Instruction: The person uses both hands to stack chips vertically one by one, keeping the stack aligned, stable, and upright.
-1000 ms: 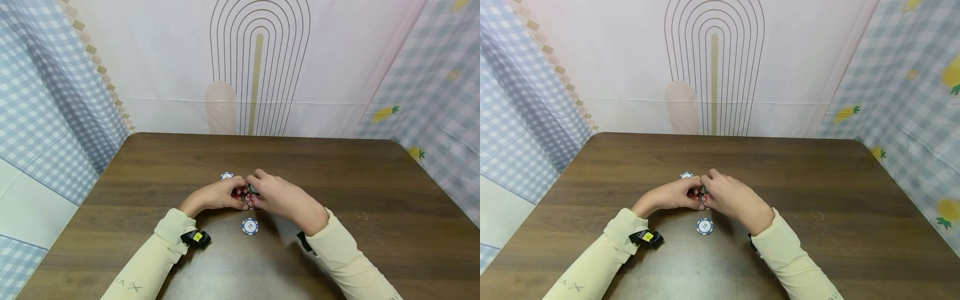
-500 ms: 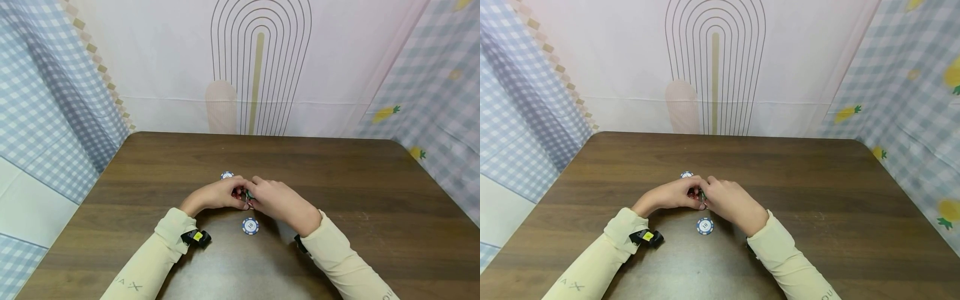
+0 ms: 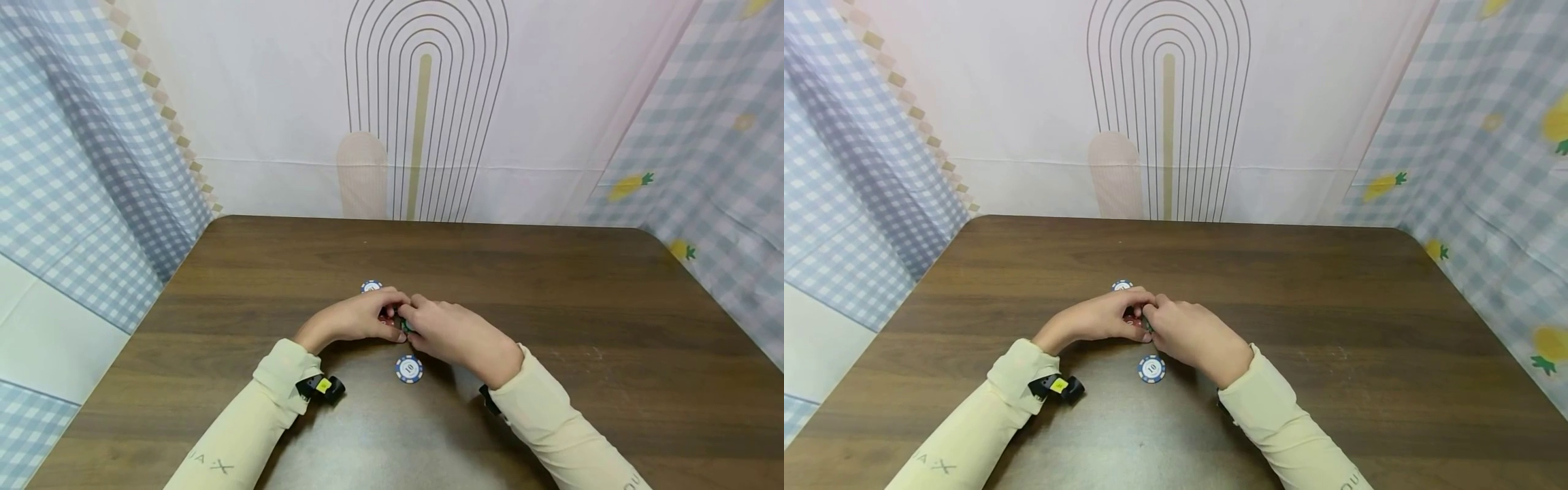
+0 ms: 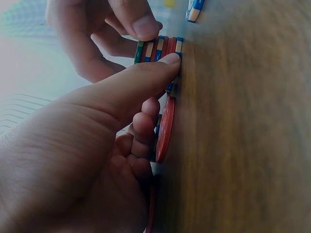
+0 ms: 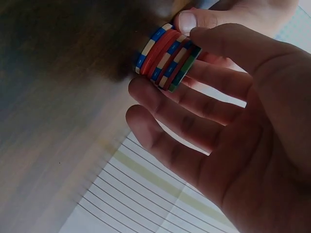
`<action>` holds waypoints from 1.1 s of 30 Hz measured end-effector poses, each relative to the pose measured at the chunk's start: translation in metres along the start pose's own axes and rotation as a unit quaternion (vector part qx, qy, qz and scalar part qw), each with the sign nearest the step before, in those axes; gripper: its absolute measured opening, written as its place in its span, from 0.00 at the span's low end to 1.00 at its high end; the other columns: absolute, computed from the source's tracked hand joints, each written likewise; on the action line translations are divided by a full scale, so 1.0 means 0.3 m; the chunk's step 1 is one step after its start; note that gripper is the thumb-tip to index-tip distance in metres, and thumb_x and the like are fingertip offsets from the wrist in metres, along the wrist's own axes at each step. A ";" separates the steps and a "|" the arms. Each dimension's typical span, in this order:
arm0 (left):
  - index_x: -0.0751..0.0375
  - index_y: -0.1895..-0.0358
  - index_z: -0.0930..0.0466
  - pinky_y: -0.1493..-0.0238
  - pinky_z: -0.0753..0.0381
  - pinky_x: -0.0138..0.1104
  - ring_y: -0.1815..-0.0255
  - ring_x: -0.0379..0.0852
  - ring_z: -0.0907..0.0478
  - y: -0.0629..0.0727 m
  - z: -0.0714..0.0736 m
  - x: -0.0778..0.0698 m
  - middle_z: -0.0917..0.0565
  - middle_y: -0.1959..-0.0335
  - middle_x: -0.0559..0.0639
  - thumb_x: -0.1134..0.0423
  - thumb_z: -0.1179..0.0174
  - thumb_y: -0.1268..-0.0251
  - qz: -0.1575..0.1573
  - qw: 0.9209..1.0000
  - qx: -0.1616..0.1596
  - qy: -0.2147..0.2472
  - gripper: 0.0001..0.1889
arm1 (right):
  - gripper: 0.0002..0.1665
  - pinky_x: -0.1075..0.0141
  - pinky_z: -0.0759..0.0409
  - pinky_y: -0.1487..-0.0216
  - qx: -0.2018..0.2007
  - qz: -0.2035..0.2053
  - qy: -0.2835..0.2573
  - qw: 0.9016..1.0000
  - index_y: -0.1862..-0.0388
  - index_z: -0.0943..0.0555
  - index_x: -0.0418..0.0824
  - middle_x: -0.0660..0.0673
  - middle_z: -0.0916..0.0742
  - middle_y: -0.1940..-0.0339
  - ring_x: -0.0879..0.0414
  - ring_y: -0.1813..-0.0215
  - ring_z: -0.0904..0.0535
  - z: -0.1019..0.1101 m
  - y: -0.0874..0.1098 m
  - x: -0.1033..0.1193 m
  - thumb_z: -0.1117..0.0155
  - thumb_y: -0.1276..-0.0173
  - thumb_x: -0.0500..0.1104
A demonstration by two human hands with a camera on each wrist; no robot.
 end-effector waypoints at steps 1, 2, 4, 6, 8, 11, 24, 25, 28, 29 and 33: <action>0.56 0.44 0.19 0.53 0.27 0.33 0.56 0.42 0.29 0.000 0.000 0.000 0.25 0.56 0.49 0.60 0.27 0.34 0.000 1.000 0.000 0.000 0.18 | 0.10 0.60 0.19 0.73 0.003 0.000 -0.001 1.000 0.55 0.19 0.37 0.43 0.17 0.63 0.54 0.76 0.22 -0.002 0.000 -0.001 0.28 0.33 0.36; 0.56 0.44 0.19 0.53 0.27 0.33 0.56 0.42 0.29 0.001 0.001 -0.001 0.25 0.56 0.49 0.60 0.27 0.34 0.000 1.000 -0.001 0.000 0.18 | 0.11 0.60 0.19 0.72 0.005 0.000 -0.001 1.000 0.55 0.19 0.37 0.43 0.17 0.62 0.54 0.75 0.22 -0.005 0.000 -0.003 0.27 0.32 0.36; 0.57 0.44 0.19 0.53 0.27 0.33 0.56 0.42 0.29 0.001 0.001 -0.002 0.25 0.57 0.49 0.60 0.27 0.34 -0.001 1.000 -0.001 0.001 0.18 | 0.11 0.60 0.18 0.71 0.010 -0.001 -0.003 1.000 0.53 0.19 0.37 0.43 0.17 0.61 0.53 0.74 0.21 -0.010 0.000 -0.008 0.27 0.31 0.37; 0.57 0.45 0.19 0.53 0.27 0.33 0.56 0.42 0.29 0.001 0.001 -0.003 0.26 0.57 0.49 0.60 0.27 0.34 -0.003 1.000 -0.001 0.004 0.18 | 0.12 0.60 0.18 0.71 0.015 -0.003 -0.004 1.000 0.52 0.19 0.37 0.43 0.17 0.60 0.53 0.73 0.20 -0.013 0.000 -0.012 0.26 0.30 0.38; 0.56 0.46 0.19 0.54 0.27 0.33 0.56 0.42 0.30 0.001 0.001 -0.005 0.26 0.57 0.49 0.60 0.27 0.34 -0.003 1.000 -0.001 0.005 0.17 | 0.13 0.61 0.17 0.70 0.018 -0.005 -0.006 1.000 0.51 0.18 0.37 0.43 0.17 0.59 0.53 0.72 0.19 -0.016 0.000 -0.015 0.26 0.29 0.39; 0.56 0.47 0.19 0.54 0.28 0.34 0.56 0.43 0.30 0.002 0.001 -0.008 0.26 0.58 0.49 0.60 0.27 0.33 -0.001 1.000 -0.001 0.006 0.16 | 0.14 0.60 0.17 0.70 0.021 -0.006 -0.008 1.000 0.50 0.18 0.37 0.43 0.16 0.59 0.53 0.71 0.18 -0.019 -0.001 -0.018 0.26 0.29 0.40; 0.57 0.43 0.19 0.53 0.28 0.34 0.56 0.43 0.29 0.011 0.008 -0.015 0.25 0.57 0.49 0.63 0.29 0.33 -0.002 1.000 -0.001 0.004 0.18 | 0.15 0.61 0.19 0.68 0.024 -0.016 -0.021 0.999 0.50 0.18 0.38 0.44 0.19 0.62 0.55 0.70 0.21 -0.019 -0.008 -0.017 0.26 0.28 0.44; 0.57 0.42 0.19 0.53 0.28 0.34 0.56 0.43 0.29 0.013 0.009 -0.014 0.25 0.57 0.49 0.63 0.29 0.33 -0.002 1.000 -0.002 0.003 0.19 | 0.15 0.60 0.19 0.68 0.026 -0.017 -0.024 0.999 0.49 0.18 0.39 0.44 0.19 0.62 0.54 0.68 0.21 -0.018 -0.008 -0.016 0.27 0.27 0.45; 0.57 0.39 0.20 0.53 0.27 0.33 0.55 0.43 0.29 0.015 0.008 -0.009 0.25 0.56 0.49 0.63 0.29 0.33 0.003 1.000 -0.001 0.002 0.21 | 0.15 0.60 0.19 0.67 0.030 -0.020 -0.028 0.999 0.49 0.19 0.39 0.44 0.20 0.61 0.53 0.65 0.22 -0.010 -0.005 -0.013 0.27 0.27 0.46; 0.57 0.39 0.20 0.53 0.27 0.34 0.55 0.44 0.29 0.014 0.007 -0.008 0.25 0.56 0.49 0.62 0.29 0.33 0.003 1.000 0.000 0.002 0.21 | 0.15 0.60 0.19 0.67 0.027 -0.019 -0.024 0.999 0.49 0.19 0.39 0.44 0.20 0.61 0.53 0.65 0.22 -0.005 -0.003 -0.012 0.27 0.28 0.45; 0.56 0.40 0.19 0.53 0.27 0.35 0.55 0.44 0.29 0.005 0.005 -0.007 0.25 0.56 0.49 0.60 0.28 0.33 0.001 1.000 0.002 0.004 0.20 | 0.17 0.61 0.19 0.69 0.002 -0.011 0.002 1.000 0.49 0.19 0.38 0.43 0.21 0.60 0.51 0.64 0.22 0.020 0.009 -0.007 0.25 0.31 0.43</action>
Point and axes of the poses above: each hand's wrist, its own y-axis away from the middle knuckle, its own z-axis out of the back of the hand, x = y × z, the point moved 7 cm from there along -y, towards the middle knuckle
